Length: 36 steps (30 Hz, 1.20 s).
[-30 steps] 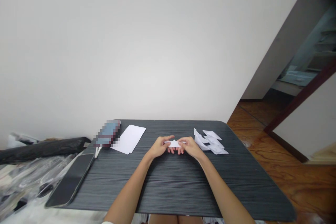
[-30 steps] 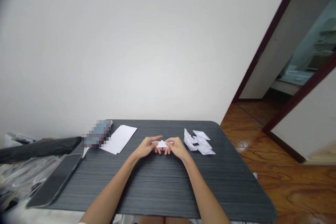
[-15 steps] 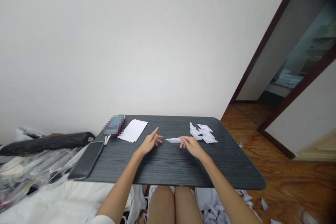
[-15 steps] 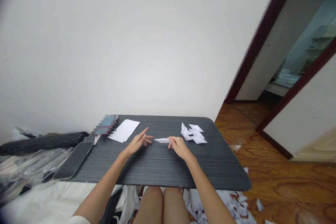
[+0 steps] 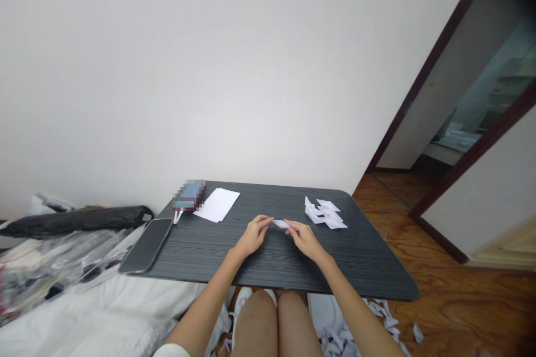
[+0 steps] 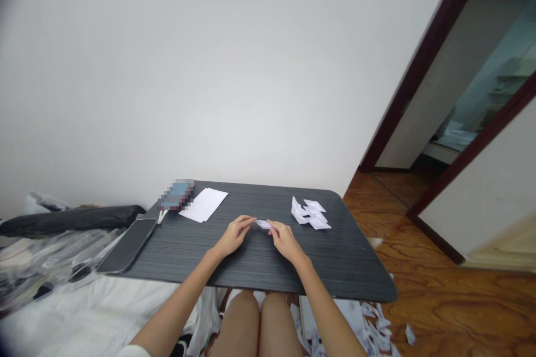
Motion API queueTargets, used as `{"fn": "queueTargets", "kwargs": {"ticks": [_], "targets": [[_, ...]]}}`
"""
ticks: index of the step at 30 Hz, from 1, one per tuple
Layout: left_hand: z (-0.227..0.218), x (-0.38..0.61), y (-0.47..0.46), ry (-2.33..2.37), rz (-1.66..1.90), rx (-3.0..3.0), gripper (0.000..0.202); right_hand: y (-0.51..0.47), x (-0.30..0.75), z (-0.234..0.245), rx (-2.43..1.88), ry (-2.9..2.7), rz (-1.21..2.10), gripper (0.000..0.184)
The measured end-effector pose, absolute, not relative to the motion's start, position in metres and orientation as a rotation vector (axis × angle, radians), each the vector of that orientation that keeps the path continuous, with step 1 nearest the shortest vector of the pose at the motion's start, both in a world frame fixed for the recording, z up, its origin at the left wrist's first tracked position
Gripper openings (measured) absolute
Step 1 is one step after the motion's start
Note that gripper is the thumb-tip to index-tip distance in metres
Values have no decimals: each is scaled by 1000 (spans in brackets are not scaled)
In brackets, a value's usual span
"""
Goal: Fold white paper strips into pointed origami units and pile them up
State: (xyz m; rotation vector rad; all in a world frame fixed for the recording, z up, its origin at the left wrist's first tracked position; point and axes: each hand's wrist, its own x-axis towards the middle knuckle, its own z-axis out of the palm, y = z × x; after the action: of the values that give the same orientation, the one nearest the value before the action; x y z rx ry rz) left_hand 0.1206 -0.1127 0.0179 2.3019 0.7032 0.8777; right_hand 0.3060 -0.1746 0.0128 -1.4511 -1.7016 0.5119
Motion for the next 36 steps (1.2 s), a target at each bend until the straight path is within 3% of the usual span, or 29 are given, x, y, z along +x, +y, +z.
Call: {"fn": "queueTargets", "kwargs": {"ticks": [7, 16, 19, 21, 24, 26, 29, 33, 36], "targets": [[15, 125, -103, 553, 916, 2401, 25, -159, 308, 9, -1410, -1444, 892, 36], [21, 138, -76, 416, 803, 2419, 21, -132, 320, 2, -1484, -1481, 960, 38], [21, 130, -61, 465, 855, 2419, 24, -134, 332, -5, -1724, -1424, 797, 43], [19, 113, -46, 652, 929, 2419, 26, -144, 342, -6, -1927, -1394, 505, 43], [12, 76, -24, 1182, 923, 2435, 31, -165, 355, -1, -2208, -1347, 17, 42], [7, 54, -13, 1543, 769, 2429, 45, -179, 359, 4, -2329, -1354, -198, 41], [0, 36, -7, 1820, 531, 2409, 54, -192, 360, 13, -2451, -1399, -258, 40], [0, 37, -6, 1909, 386, 2463, 35, -191, 359, 18, -2397, -1436, -287, 37], [5, 41, -7, 1906, 285, 2469, 34, -179, 362, 16, -2189, -1470, -366, 34]]}}
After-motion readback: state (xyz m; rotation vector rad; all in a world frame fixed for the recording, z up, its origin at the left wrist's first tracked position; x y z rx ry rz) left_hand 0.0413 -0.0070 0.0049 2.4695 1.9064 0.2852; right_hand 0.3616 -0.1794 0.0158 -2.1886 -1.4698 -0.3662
